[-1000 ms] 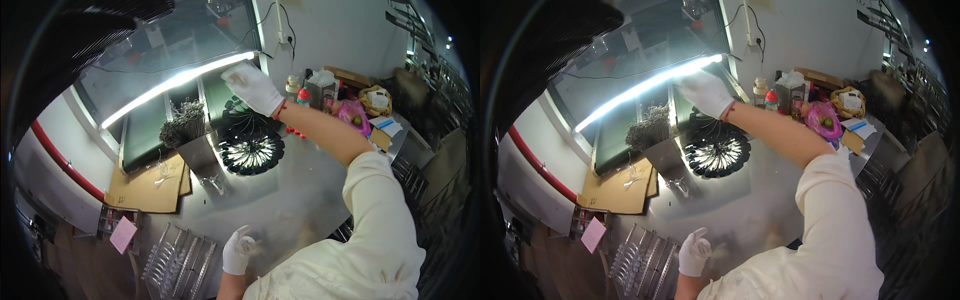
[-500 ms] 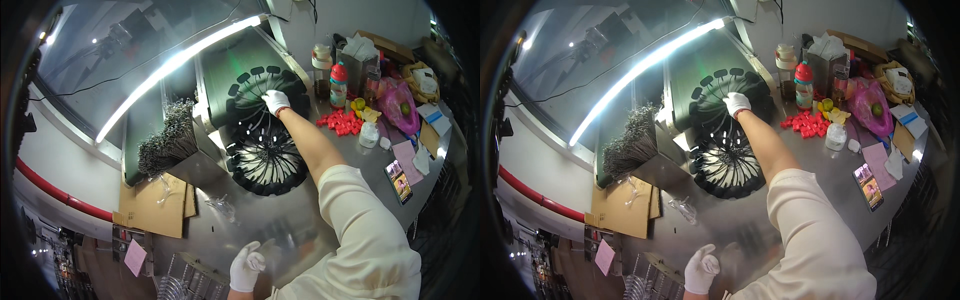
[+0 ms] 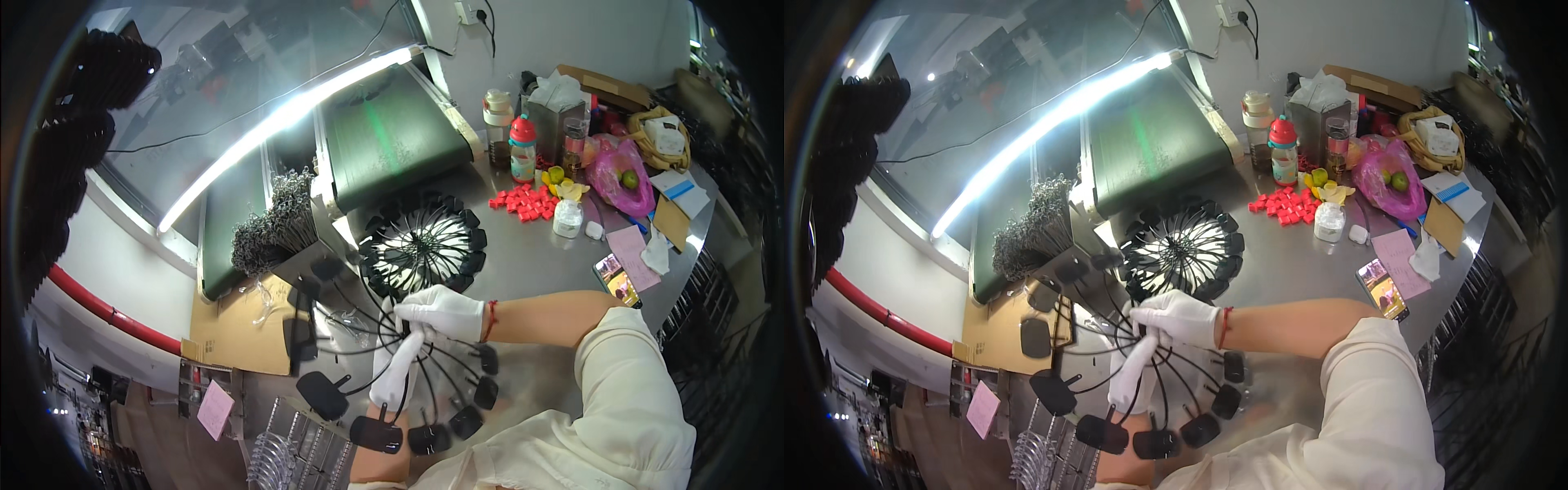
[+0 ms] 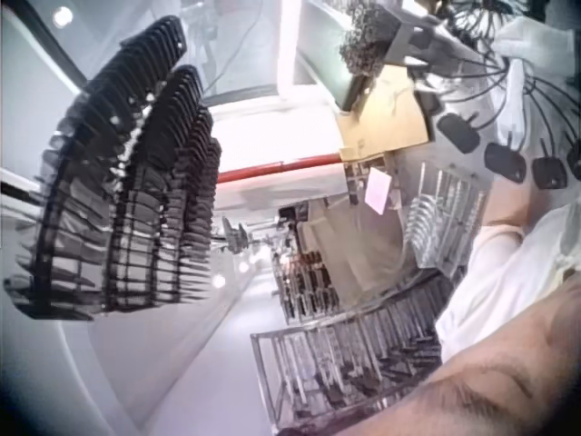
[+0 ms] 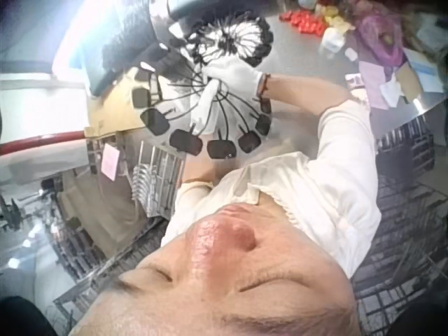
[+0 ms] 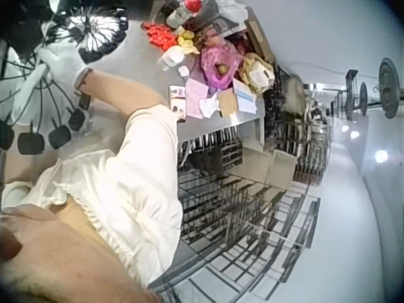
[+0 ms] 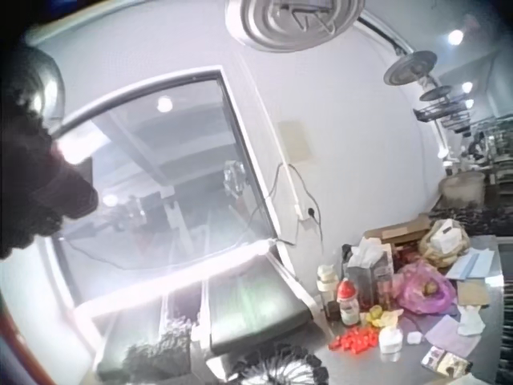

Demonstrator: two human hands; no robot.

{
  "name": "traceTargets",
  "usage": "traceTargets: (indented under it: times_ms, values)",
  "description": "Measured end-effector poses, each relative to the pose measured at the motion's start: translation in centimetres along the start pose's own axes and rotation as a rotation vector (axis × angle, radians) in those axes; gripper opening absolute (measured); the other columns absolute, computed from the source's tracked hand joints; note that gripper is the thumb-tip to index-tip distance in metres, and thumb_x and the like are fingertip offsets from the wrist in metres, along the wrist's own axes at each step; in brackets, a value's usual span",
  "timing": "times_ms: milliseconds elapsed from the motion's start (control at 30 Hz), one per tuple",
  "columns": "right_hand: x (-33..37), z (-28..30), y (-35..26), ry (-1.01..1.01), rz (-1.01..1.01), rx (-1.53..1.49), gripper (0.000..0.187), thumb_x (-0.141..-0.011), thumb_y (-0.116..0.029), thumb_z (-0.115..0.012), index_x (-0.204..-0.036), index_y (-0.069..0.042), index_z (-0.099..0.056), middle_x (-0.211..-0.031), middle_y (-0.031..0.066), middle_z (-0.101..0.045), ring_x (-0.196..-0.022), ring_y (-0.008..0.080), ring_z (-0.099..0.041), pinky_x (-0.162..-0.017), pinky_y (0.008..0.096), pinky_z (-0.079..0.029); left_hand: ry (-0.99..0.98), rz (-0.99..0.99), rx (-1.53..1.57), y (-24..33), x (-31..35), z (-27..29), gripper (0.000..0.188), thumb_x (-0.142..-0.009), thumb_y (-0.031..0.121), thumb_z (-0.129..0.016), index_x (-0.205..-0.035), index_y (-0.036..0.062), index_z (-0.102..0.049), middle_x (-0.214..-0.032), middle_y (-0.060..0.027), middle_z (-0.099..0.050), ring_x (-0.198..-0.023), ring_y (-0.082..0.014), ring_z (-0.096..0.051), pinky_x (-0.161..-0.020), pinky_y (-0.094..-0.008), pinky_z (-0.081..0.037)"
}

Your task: The person assembles black plastic hanger components onto metal racks. They repeatedly pick up hanger parts, attach them to the rack slots, and place completed racks aside. The process is repeated multiple times with consistent hand movements.

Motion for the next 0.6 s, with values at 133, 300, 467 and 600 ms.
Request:
traceTargets:
  times_ms: [133, 300, 467, 600]
  values:
    - [-4.5, 1.6, 1.4, -0.126, -0.176, 0.256, 0.032, -0.101, -0.032, -0.065, -0.097, -0.001, -0.075, -0.074, 0.0033, -0.069, -0.060, 0.0084, -0.061, -0.054, 0.0246, -0.049, 0.065, -0.002, 0.361, -2.3, 1.7, 4.1, 0.069, -0.081, -0.007, -0.056, -0.147, 0.0071, -0.046, -0.138, -0.0213, -0.055, -0.129, -0.0382, -0.056, -0.106, -0.0526, -0.048]
    - [-17.9, 15.2, 10.1, 0.741, -0.089, 0.714, 0.064, -0.084, -0.043, -0.081, -0.132, -0.006, -0.061, -0.124, 0.0196, -0.070, -0.119, 0.0336, -0.066, -0.104, 0.0395, -0.049, 0.192, -0.103, 0.452, -0.4, 4.6, 10.8, 0.071, -0.077, -0.006, -0.056, -0.146, 0.0073, -0.048, -0.144, -0.0268, -0.053, -0.128, -0.0420, -0.058, -0.095, -0.0516, -0.056]
    - [-19.6, 17.9, 10.3, 0.785, 0.224, 1.132, 0.026, -0.097, -0.027, -0.056, -0.102, -0.009, -0.074, -0.099, 0.0118, -0.073, -0.093, 0.0309, -0.071, -0.085, 0.0421, -0.055, 0.214, -0.216, 0.382, 0.3, 6.3, 12.0, 0.061, -0.098, 0.012, -0.058, -0.156, 0.0148, -0.038, -0.131, -0.0187, -0.061, -0.112, -0.0343, -0.063, -0.090, -0.0447, -0.056]
    - [-9.4, 8.0, 0.7, 0.634, 0.393, 0.046, 0.022, -0.105, -0.020, -0.056, -0.097, -0.004, -0.068, -0.069, 0.0017, -0.060, -0.058, 0.0072, -0.052, -0.055, 0.0251, -0.042, 0.328, -0.428, 0.165, 1.4, 7.0, 11.3, 0.056, -0.099, 0.011, -0.061, -0.151, 0.0122, -0.041, -0.123, -0.0139, -0.063, -0.105, -0.0229, -0.063, -0.091, -0.0382, -0.055]
Point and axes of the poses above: each hand's wrist, its own x-axis away from the middle knuckle, its own z-axis out of the back of the hand, y = z × x, the point moved 2 cm from there along -x, towards the middle knuckle
